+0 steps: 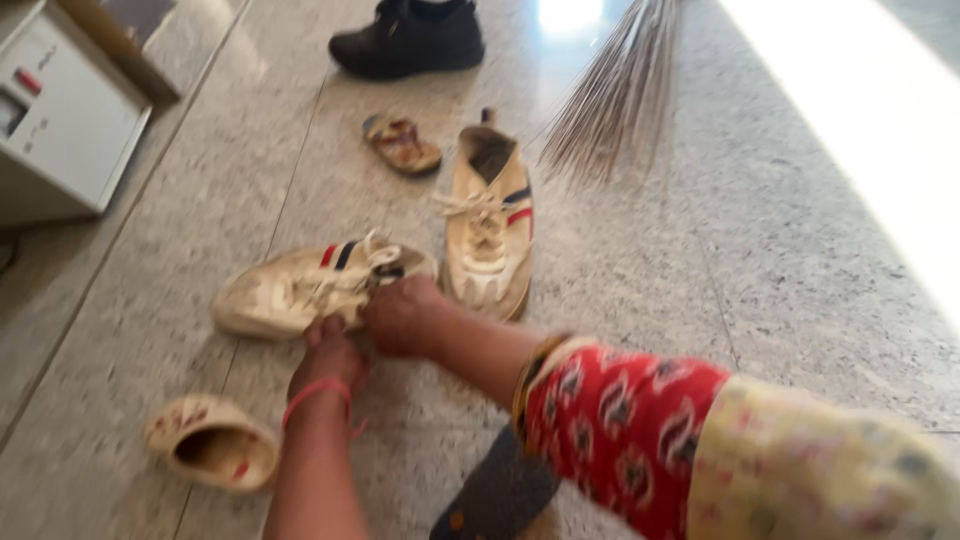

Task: The person sits on a tiled floor and organizes a collection of footwear. They pick up various shoes, including sneakers, sandals, and slippers, inspect them, and place them into a wooden shoe rack. The person handles each item individually, turning them over and adjusting their position before storing them.

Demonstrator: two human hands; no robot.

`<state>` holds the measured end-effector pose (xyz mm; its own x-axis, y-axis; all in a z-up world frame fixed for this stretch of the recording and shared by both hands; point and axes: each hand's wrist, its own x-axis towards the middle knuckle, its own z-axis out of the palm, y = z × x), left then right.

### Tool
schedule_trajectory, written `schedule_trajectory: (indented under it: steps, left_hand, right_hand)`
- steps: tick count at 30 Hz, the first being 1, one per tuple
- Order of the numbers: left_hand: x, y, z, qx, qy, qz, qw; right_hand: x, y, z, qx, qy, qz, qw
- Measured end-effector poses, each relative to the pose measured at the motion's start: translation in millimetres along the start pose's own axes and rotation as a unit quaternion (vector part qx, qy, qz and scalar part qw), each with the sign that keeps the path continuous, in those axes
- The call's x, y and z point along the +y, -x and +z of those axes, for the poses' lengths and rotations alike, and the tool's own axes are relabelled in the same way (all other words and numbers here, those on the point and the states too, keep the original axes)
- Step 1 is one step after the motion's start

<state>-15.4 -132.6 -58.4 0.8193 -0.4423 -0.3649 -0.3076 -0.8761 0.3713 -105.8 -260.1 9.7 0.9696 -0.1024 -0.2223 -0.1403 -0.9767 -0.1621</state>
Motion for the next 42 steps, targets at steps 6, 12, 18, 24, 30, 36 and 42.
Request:
schedule_trajectory:
  steps: [6, 12, 18, 24, 30, 36, 42]
  left_hand:
    - [21.2, 26.5, -10.9, -0.058, 0.010, -0.069, 0.996]
    - [5.9, 21.1, 7.5, -0.065, -0.001, -0.042, 0.997]
    - [19.7, 14.2, 2.5, -0.122, -0.085, -0.070, 0.986]
    - [27.4, 21.9, -7.8, -0.121, -0.061, -0.067, 0.988]
    - [29.3, 49.9, -16.8, -0.056, -0.039, -0.053, 0.996]
    - [51.9, 106.2, -11.2, 0.030, -0.005, -0.081, 0.996]
    - [42.2, 90.1, -7.1, 0.046, -0.063, -0.075, 0.994]
  right_hand:
    - [15.0, -1.6, -6.8, -0.045, -0.050, 0.009, 0.998]
    - [-0.2, 22.8, 4.5, -0.007, -0.030, 0.020, 0.999]
    - [-9.7, 22.4, -4.5, -0.060, -0.036, 0.059, 0.996]
    - [-12.9, 3.8, -4.7, -0.079, -0.016, 0.073, 0.994]
    - [-8.8, 33.1, 11.3, 0.067, 0.043, 0.000, 0.997]
    - [-6.0, 55.0, 2.9, 0.017, -0.040, 0.012, 0.999]
    - [-2.7, 61.2, -10.0, -0.017, -0.046, 0.024, 0.998]
